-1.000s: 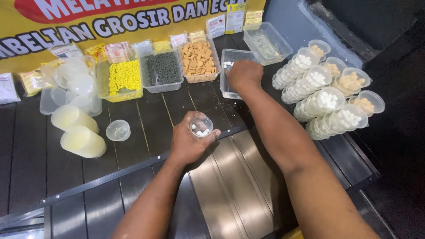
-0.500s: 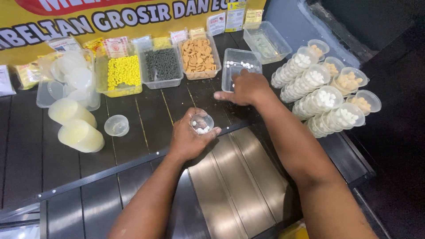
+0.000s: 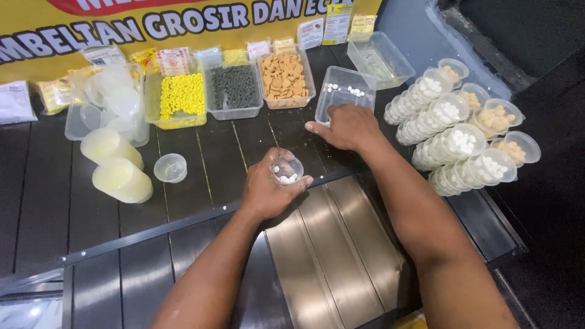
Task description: Picking up small items from a bin, placing them into a small cup, and wrapping them in plastic.
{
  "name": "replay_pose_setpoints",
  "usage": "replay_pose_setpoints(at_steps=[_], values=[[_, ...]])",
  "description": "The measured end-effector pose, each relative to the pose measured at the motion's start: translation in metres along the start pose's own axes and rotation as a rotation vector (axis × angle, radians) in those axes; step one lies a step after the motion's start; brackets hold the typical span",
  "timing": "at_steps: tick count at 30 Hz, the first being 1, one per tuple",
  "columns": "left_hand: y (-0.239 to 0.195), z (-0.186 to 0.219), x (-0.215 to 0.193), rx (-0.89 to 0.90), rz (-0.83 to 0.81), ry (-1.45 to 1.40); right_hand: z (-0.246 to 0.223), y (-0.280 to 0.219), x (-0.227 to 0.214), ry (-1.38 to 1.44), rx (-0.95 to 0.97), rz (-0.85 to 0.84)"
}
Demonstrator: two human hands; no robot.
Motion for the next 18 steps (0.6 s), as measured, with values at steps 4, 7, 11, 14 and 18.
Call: replay_pose_setpoints(at_steps=[4,7,11,14,18], values=[[0.002,-0.001,0.001,-0.001,0.003,0.025,0.003,0.002,0.001,0.081,-0.024,0.019],[0.002,-0.003,0.001,-0.028,-0.008,0.031,0.006,0.007,0.002,0.119,-0.039,0.035],[0.003,-0.004,0.002,0.026,-0.004,0.026,0.010,0.012,0.005,0.160,-0.017,-0.010],[0.002,-0.003,0.002,0.032,-0.007,0.025,0.008,0.009,0.004,0.192,-0.017,-0.049],[0.002,-0.004,0.003,0.058,0.004,0.020,0.012,0.017,0.014,0.177,-0.034,-0.073]])
Point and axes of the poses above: each hand's wrist, its own y-axis towards the middle knuckle, its own x-axis out of the palm, z = x × y, the point moved 8 cm from there along y, towards the middle knuckle, and after that the axes turned 2 degrees about -z, right-handed, at the moved point
